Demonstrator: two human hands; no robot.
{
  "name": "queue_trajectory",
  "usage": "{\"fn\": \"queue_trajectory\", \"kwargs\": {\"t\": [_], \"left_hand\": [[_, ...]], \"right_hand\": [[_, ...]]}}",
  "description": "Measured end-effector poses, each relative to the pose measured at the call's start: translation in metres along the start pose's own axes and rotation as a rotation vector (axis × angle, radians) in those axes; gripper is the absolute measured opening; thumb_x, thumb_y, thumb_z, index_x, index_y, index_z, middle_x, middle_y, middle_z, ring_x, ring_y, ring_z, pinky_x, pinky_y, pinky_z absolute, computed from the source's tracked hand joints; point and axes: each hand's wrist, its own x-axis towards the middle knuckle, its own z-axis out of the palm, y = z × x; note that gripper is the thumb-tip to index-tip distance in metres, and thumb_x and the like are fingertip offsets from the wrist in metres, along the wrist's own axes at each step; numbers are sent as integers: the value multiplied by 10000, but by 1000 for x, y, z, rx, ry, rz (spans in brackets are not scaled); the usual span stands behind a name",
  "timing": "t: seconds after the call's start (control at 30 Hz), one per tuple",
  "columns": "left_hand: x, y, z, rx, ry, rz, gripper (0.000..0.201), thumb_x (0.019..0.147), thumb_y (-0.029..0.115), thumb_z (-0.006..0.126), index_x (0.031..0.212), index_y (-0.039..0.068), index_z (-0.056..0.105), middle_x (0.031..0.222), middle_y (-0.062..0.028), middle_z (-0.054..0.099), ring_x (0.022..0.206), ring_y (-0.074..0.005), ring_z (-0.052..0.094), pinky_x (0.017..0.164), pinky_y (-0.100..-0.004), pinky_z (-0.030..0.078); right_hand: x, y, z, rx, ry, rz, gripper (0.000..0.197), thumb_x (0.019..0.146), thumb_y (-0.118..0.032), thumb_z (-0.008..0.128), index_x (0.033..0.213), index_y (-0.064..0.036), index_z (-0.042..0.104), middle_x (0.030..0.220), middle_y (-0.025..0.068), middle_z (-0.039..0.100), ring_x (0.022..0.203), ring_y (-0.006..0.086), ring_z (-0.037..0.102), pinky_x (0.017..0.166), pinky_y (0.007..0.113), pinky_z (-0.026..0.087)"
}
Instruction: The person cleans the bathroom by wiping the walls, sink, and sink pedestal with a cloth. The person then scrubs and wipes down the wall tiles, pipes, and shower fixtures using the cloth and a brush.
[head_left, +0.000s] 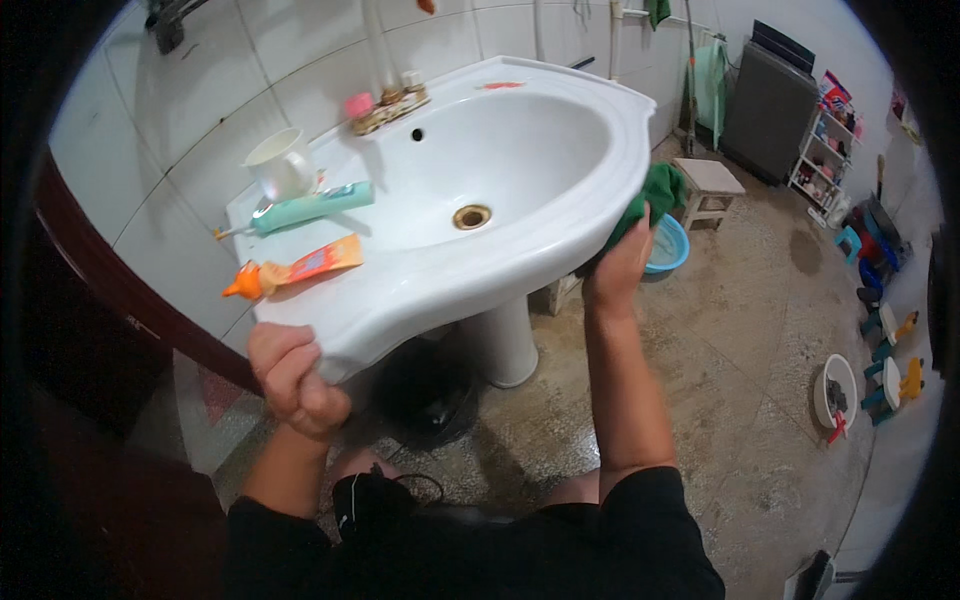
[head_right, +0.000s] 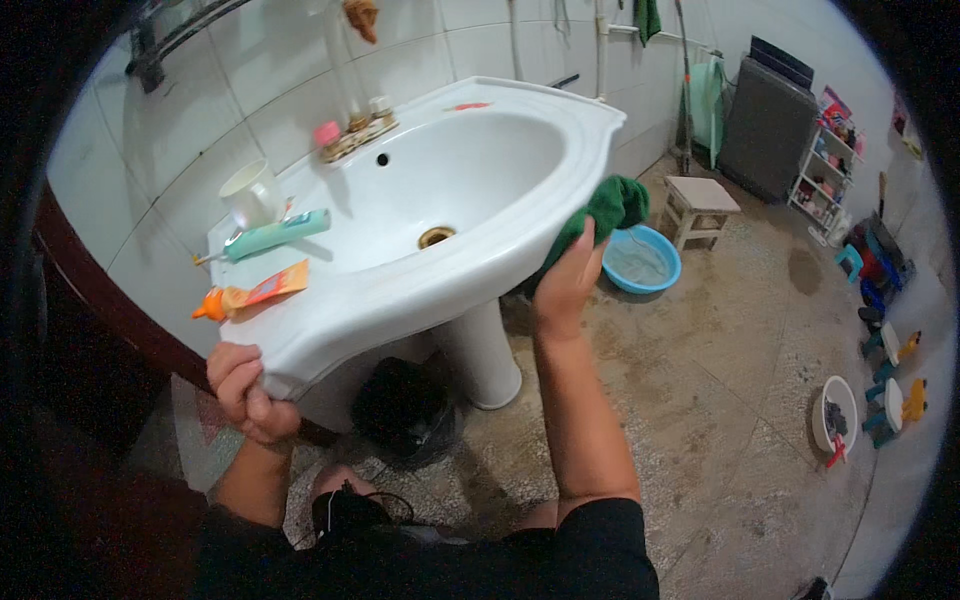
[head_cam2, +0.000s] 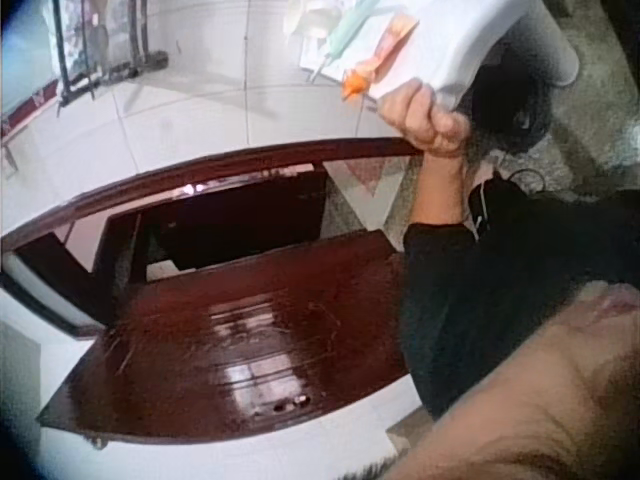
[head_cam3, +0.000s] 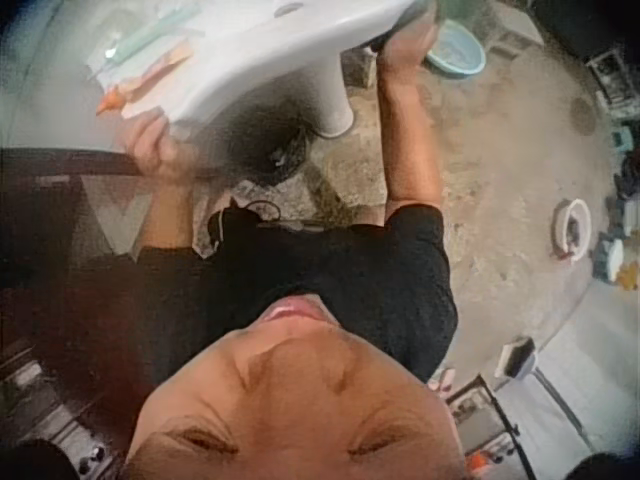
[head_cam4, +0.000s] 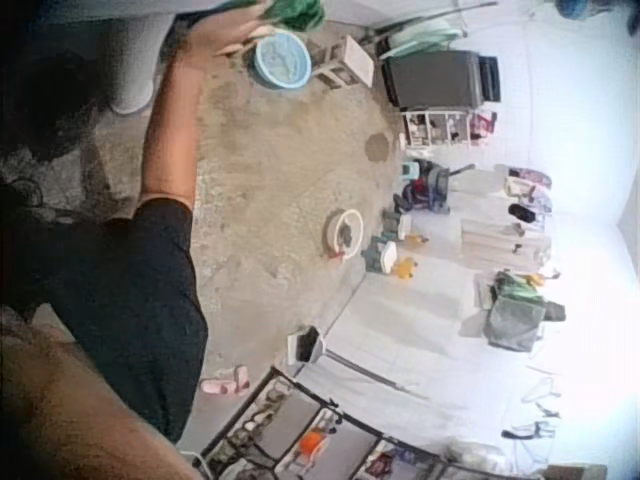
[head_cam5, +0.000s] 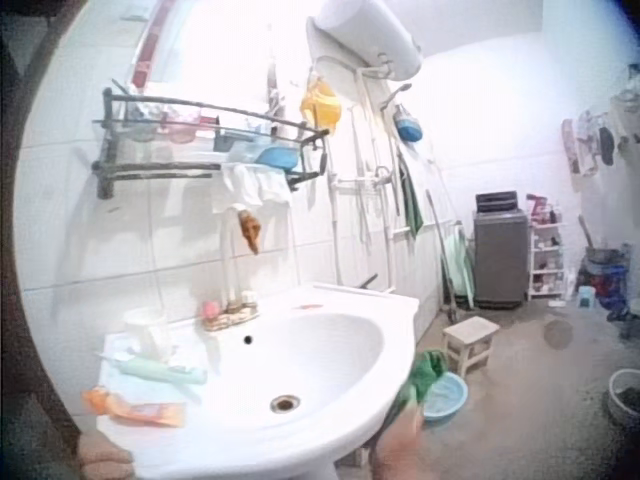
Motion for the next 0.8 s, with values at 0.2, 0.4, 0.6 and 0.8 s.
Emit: {"fn": "queue_trajectory", "kwargs": {"t": [0.2,0.4,0.6,0.8], "left_hand": [[-12,-6,8,-200,188,-60,297,846,183,345,1102,41,395,1076,-207,469,899,-253,476,835,-404,397],[-16,-20,19,-525,452,11,439,928,434,355,1199,89,327,1153,-251,439,994,-278,466,861,-392,401],[-18,-15,4,-864,416,-156,523,906,480,404,1252,91,355,1208,-256,401,1070,-284,444,915,-389,354],[-98,22,-40,-604,254,-160,344,880,310,501,1126,72,471,1286,-231,376,1184,-391,369,983,-497,289]], "right_hand": [[-105,8,44,-415,-86,-422,771,879,-390,451,1413,15,69,1444,251,41,1344,361,86,1081,447,89],[-180,21,73,-812,-280,-668,785,814,-446,544,1393,-35,209,1403,285,138,1292,471,149,1045,508,171],[-210,12,94,-872,-609,-845,437,713,-330,688,1032,-55,571,1073,192,484,1015,422,444,874,514,368],[-200,-16,112,-987,-1074,-684,445,780,-287,590,1153,-49,543,1182,191,493,1080,388,473,928,478,374]]}}
